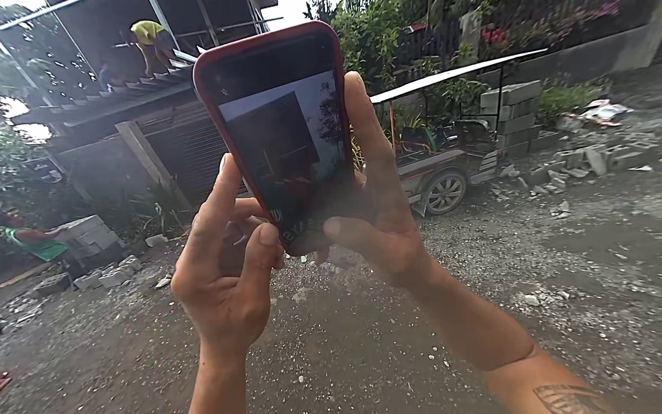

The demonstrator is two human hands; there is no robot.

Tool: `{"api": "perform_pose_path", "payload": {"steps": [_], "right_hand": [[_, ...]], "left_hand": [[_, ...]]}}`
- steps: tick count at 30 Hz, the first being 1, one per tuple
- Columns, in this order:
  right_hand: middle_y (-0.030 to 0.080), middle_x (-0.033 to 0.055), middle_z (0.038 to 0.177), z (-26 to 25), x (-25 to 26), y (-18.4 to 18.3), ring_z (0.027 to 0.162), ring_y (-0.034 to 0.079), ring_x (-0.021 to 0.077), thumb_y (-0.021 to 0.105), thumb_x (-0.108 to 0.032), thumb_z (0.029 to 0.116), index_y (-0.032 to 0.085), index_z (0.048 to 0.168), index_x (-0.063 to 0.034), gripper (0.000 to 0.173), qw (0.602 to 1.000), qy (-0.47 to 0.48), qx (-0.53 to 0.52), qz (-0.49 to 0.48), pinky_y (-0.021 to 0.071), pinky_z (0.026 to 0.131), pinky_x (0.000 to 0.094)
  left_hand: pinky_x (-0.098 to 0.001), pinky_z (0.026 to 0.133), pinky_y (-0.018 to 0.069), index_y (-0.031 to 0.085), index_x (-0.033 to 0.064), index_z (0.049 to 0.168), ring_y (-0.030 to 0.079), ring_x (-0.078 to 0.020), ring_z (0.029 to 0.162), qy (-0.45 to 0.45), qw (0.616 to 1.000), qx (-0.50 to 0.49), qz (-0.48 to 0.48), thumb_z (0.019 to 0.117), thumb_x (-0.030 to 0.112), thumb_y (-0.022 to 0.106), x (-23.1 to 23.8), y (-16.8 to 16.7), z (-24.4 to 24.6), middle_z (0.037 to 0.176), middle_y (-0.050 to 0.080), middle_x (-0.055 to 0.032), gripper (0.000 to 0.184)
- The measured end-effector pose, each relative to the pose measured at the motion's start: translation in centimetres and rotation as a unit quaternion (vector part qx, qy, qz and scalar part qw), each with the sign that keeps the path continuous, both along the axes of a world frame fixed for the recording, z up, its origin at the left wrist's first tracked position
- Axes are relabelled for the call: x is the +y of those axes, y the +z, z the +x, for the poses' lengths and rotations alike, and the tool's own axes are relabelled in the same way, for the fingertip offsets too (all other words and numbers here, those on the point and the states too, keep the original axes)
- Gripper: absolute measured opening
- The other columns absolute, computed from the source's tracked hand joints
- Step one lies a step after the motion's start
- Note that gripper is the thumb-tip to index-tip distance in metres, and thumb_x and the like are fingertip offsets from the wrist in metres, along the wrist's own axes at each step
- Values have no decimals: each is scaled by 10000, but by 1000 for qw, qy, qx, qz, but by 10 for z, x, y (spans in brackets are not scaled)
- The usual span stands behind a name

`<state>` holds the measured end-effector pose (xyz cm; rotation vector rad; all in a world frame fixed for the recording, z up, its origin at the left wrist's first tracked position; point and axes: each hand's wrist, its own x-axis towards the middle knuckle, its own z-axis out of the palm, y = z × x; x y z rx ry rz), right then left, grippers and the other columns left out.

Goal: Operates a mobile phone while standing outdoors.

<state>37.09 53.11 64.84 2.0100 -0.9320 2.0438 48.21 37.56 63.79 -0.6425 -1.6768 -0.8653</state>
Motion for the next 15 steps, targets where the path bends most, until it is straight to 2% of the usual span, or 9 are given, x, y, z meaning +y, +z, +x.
{"api": "perform_pose_path", "payload": {"steps": [3, 7, 9, 12, 15], "right_hand": [[385, 153, 1530, -8, -2, 1, 976, 676, 261, 562, 80, 819, 105, 1649, -203, 989, 1000, 6, -3, 2, 633, 535, 402], [361, 147, 1551, -17, -4, 3, 1024, 669, 261, 562, 80, 809, 105, 1646, -177, 987, 1000, -4, 7, 4, 640, 552, 411], [361, 149, 1549, -20, -5, 3, 1002, 669, 257, 558, 83, 804, 98, 1647, -176, 994, 1000, 2, 5, 9, 633, 540, 401], [375, 151, 1536, -26, -8, 2, 961, 676, 255, 567, 79, 815, 99, 1650, -195, 996, 1000, 10, 0, 17, 630, 524, 397], [351, 148, 1562, -31, -16, 2, 998, 670, 265, 582, 67, 819, 107, 1649, -206, 995, 1000, 11, -2, 20, 630, 528, 403]], "left_hand": [[-234, 565, 579, 422, 74, 1552, 655, -100, 713, -5, 1000, 1, 3, 1007, 98, 603, -2, 1, -7, 1163, 688, -29, 575], [-236, 566, 576, 420, 76, 1555, 652, -102, 714, -6, 1000, 2, 8, 1002, 95, 606, -4, 1, -15, 1166, 683, -28, 584], [-238, 567, 581, 419, 78, 1556, 658, -104, 721, -4, 1000, 2, 10, 1005, 101, 608, -5, 0, -18, 1171, 682, -26, 583], [-241, 563, 581, 413, 77, 1560, 657, -106, 720, -1, 1000, 1, 17, 1003, 98, 608, -7, -3, -22, 1179, 680, -31, 590], [-240, 563, 582, 408, 74, 1561, 658, -108, 720, 1, 1000, -2, 20, 1010, 96, 597, -13, -3, -26, 1171, 681, -30, 584]]}}
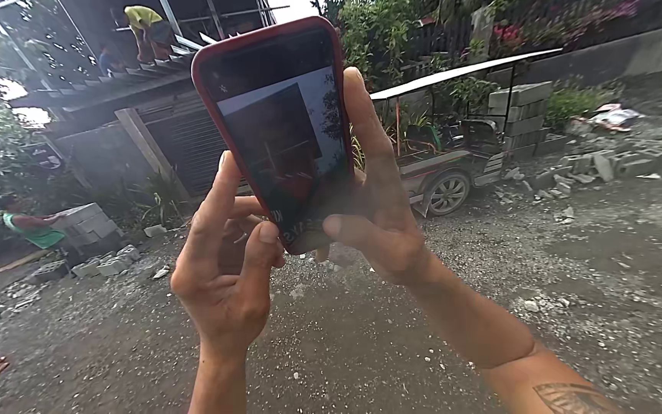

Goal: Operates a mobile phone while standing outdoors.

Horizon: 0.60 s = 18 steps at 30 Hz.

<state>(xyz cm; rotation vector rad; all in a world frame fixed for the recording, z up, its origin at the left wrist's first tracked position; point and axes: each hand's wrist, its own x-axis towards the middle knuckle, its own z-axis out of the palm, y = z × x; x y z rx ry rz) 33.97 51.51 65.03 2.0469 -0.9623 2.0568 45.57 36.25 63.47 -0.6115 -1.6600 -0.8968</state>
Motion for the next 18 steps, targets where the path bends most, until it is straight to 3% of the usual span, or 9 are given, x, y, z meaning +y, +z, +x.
{"api": "perform_pose_path", "payload": {"steps": [2, 9, 15, 18], "right_hand": [[346, 144, 1569, -4, -6, 0, 1032, 667, 265, 579, 64, 826, 104, 1650, -202, 988, 1000, 1, 1, 0, 638, 550, 412], [369, 149, 1546, -22, -43, -8, 956, 674, 240, 561, 76, 825, 100, 1653, -215, 991, 1000, 9, -3, 6, 630, 538, 394], [384, 154, 1534, -50, -90, -19, 877, 680, 242, 568, 86, 819, 110, 1651, -229, 1000, 1000, -13, -8, 18, 624, 518, 396], [357, 134, 1565, -69, -123, -17, 919, 677, 206, 567, 74, 825, 100, 1654, -243, 1004, 999, -27, 5, 31, 622, 543, 348]], "left_hand": [[-239, 566, 584, 418, 80, 1555, 658, -107, 720, -3, 1000, -2, 2, 1005, 86, 597, -6, 0, -3, 1172, 681, -28, 578], [-234, 564, 582, 424, 89, 1553, 662, -104, 726, -1, 1000, -5, 9, 1011, 109, 606, -44, -10, -22, 1174, 687, -27, 573], [-236, 572, 583, 425, 94, 1556, 651, -103, 712, -16, 1000, -4, 15, 1012, 98, 601, -96, -23, -57, 1162, 678, -32, 571], [-236, 592, 594, 433, 139, 1561, 660, -100, 716, -18, 1000, -4, 21, 1023, 106, 598, -131, -25, -75, 1156, 688, -22, 564]]}}
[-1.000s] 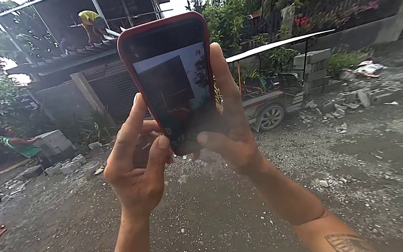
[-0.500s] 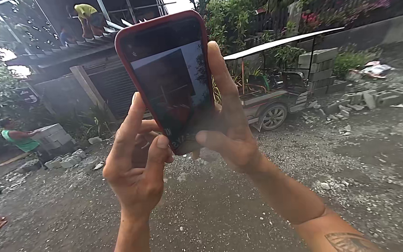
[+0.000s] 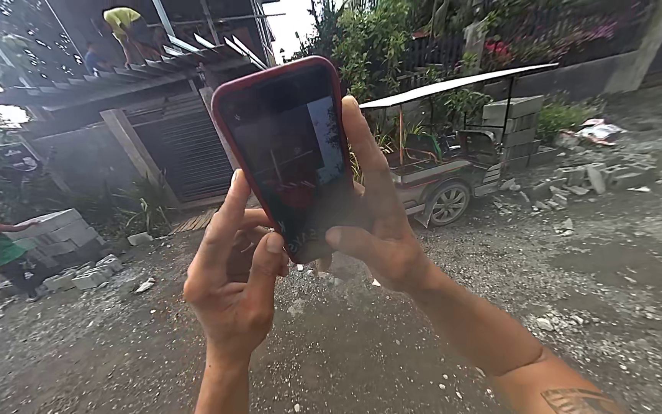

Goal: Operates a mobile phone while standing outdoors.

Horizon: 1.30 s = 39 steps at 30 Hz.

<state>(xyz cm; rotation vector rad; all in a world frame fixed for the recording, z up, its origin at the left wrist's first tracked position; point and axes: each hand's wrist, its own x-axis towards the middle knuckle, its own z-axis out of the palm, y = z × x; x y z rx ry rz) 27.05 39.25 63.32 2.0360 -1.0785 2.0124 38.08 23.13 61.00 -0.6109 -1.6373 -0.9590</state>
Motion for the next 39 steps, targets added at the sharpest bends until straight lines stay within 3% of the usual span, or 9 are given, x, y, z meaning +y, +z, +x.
{"api": "perform_pose_path", "payload": {"steps": [10, 17, 23, 25, 27, 32, 34, 37, 39], "right_hand": [[462, 137, 1480, -70, -141, -16, 883, 693, 244, 567, 42, 875, 130, 1642, -353, 967, 997, 69, -30, 24, 631, 549, 383], [421, 125, 1521, -112, -234, -27, 889, 688, 204, 583, 61, 849, 119, 1654, -262, 984, 993, 109, -43, 26, 615, 509, 337], [387, 144, 1536, -147, -315, -43, 876, 677, 205, 580, 86, 823, 123, 1653, -211, 993, 986, 154, -52, 31, 624, 538, 349], [378, 146, 1543, -164, -342, -49, 926, 673, 208, 589, 82, 811, 113, 1652, -193, 1005, 986, 159, -46, 30, 631, 573, 353], [353, 132, 1568, -185, -367, -57, 1020, 664, 197, 598, 74, 809, 93, 1654, -181, 1017, 986, 162, -39, 29, 640, 642, 346], [360, 146, 1554, -252, -437, -73, 963, 674, 234, 602, 70, 802, 112, 1654, -198, 1018, 983, 177, -47, 24, 638, 556, 384], [329, 135, 1590, -285, -470, -72, 1029, 666, 221, 601, 57, 802, 99, 1654, -186, 1018, 984, 173, -37, 19, 643, 630, 381], [353, 142, 1568, -330, -516, -71, 1070, 654, 238, 598, 73, 784, 104, 1651, -163, 1025, 983, 179, -37, 29, 646, 655, 389], [373, 153, 1554, -355, -548, -71, 984, 672, 239, 597, 94, 764, 125, 1651, -160, 1036, 981, 185, -41, 35, 642, 594, 384]], "left_hand": [[-231, 598, 591, 450, 159, 1553, 659, -99, 717, 11, 1000, 1, 0, 1026, 129, 606, -136, -13, -60, 1157, 692, -27, 551], [-236, 597, 600, 447, 149, 1554, 673, -107, 735, 62, 998, -22, 24, 1026, 156, 615, -217, -27, -87, 1193, 686, -28, 554], [-223, 602, 596, 439, 135, 1553, 673, -98, 756, 119, 992, -36, 31, 1024, 142, 615, -283, -43, -107, 1215, 680, -27, 557], [-225, 599, 595, 443, 130, 1550, 673, -98, 752, 130, 990, -38, 32, 1021, 125, 613, -305, -48, -121, 1215, 681, -27, 556], [-228, 595, 593, 451, 132, 1542, 674, -104, 753, 139, 989, -40, 33, 1016, 122, 615, -328, -54, -140, 1217, 680, -28, 551], [-232, 582, 597, 451, 136, 1542, 672, -103, 740, 156, 986, -48, 33, 1014, 131, 620, -391, -68, -203, 1221, 675, -28, 554], [-233, 582, 597, 461, 139, 1537, 674, -106, 734, 163, 985, -48, 30, 1015, 129, 620, -423, -66, -235, 1210, 682, -32, 545], [-230, 589, 599, 457, 146, 1538, 679, -104, 749, 168, 984, -51, 37, 1016, 144, 626, -469, -66, -279, 1212, 679, -16, 548], [-230, 578, 596, 456, 145, 1539, 675, -104, 741, 178, 982, -47, 43, 1013, 152, 638, -498, -68, -303, 1205, 679, -12, 556]]}}
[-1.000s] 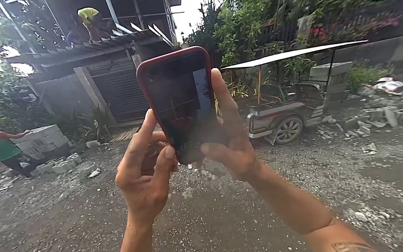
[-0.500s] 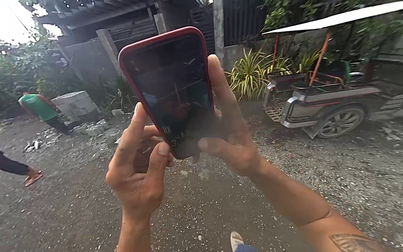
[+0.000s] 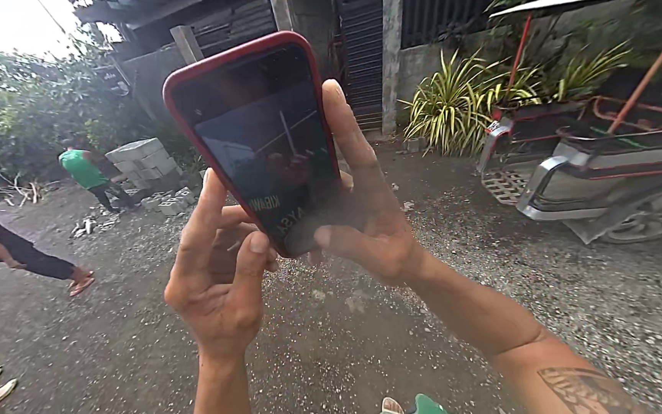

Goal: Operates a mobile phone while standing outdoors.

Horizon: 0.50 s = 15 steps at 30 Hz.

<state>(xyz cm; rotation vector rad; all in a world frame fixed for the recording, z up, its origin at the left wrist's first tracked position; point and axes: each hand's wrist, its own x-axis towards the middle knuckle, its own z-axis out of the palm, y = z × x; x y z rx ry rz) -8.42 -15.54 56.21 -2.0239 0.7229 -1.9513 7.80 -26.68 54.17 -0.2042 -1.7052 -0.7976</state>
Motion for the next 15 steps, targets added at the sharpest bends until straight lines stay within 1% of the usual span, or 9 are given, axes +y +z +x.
{"api": "perform_pose_path", "payload": {"steps": [1, 2, 5, 6, 9, 10, 11, 14, 15], "right_hand": [[360, 147, 1567, -12, -17, -1, 978, 666, 221, 599, 92, 762, 115, 1653, -159, 1045, 1000, 0, 8, 1, 635, 612, 370], [349, 141, 1577, -22, -33, -3, 1017, 660, 217, 602, 89, 766, 104, 1654, -155, 1047, 1000, 3, 14, 4, 638, 649, 369], [354, 140, 1575, -52, -81, -8, 1111, 647, 234, 608, 87, 767, 83, 1654, -159, 1060, 1000, 10, 14, 10, 650, 707, 389], [350, 139, 1575, -61, -98, -9, 1118, 643, 232, 606, 84, 767, 74, 1654, -166, 1064, 1000, 13, 13, 11, 649, 714, 390], [331, 138, 1588, -88, -150, -18, 1076, 656, 239, 593, 82, 780, 86, 1652, -195, 1045, 1000, 25, 3, 17, 648, 656, 396], [347, 142, 1577, -96, -169, -21, 999, 676, 242, 587, 85, 783, 103, 1651, -212, 1038, 999, 26, -7, 23, 643, 594, 397], [364, 143, 1565, -105, -187, -25, 944, 686, 243, 585, 89, 789, 115, 1651, -229, 1032, 999, 26, -14, 28, 640, 562, 399], [343, 134, 1581, -131, -245, -40, 952, 668, 198, 593, 70, 815, 87, 1655, -209, 1020, 1000, 11, -3, 21, 624, 587, 343], [337, 138, 1585, -138, -264, -45, 960, 668, 209, 588, 70, 813, 92, 1654, -203, 1014, 1000, 6, -7, 19, 625, 582, 351]], "left_hand": [[-232, 577, 595, 458, 143, 1536, 673, -106, 740, 5, 1000, 1, 4, 1010, 146, 640, -15, -2, -10, 1205, 680, -13, 557], [-232, 578, 595, 458, 139, 1535, 673, -104, 739, 11, 1000, 1, 6, 1008, 143, 642, -30, -4, -19, 1202, 681, -12, 558], [-232, 584, 597, 452, 136, 1541, 674, -103, 742, 21, 1000, -5, 13, 1010, 140, 636, -75, -8, -47, 1202, 679, -16, 561], [-231, 584, 597, 454, 142, 1541, 673, -104, 742, 21, 1000, -5, 15, 1012, 140, 633, -90, -10, -56, 1207, 677, -20, 558], [-225, 582, 592, 459, 163, 1538, 667, -99, 738, 16, 1000, -4, 23, 1018, 145, 629, -141, -20, -83, 1224, 669, -22, 548], [-224, 585, 594, 465, 169, 1536, 667, -98, 738, 13, 1000, -2, 26, 1018, 146, 632, -160, -23, -92, 1220, 669, -21, 545], [-224, 588, 596, 469, 173, 1534, 669, -99, 740, 7, 1000, 0, 27, 1018, 143, 632, -180, -27, -102, 1217, 672, -21, 542], [-224, 590, 595, 462, 163, 1536, 669, -98, 742, -17, 1000, -6, 25, 1018, 131, 626, -244, -40, -129, 1224, 670, -25, 545], [-228, 585, 595, 459, 157, 1537, 668, -100, 739, -24, 999, -9, 24, 1017, 129, 626, -265, -45, -137, 1214, 670, -24, 547]]}}
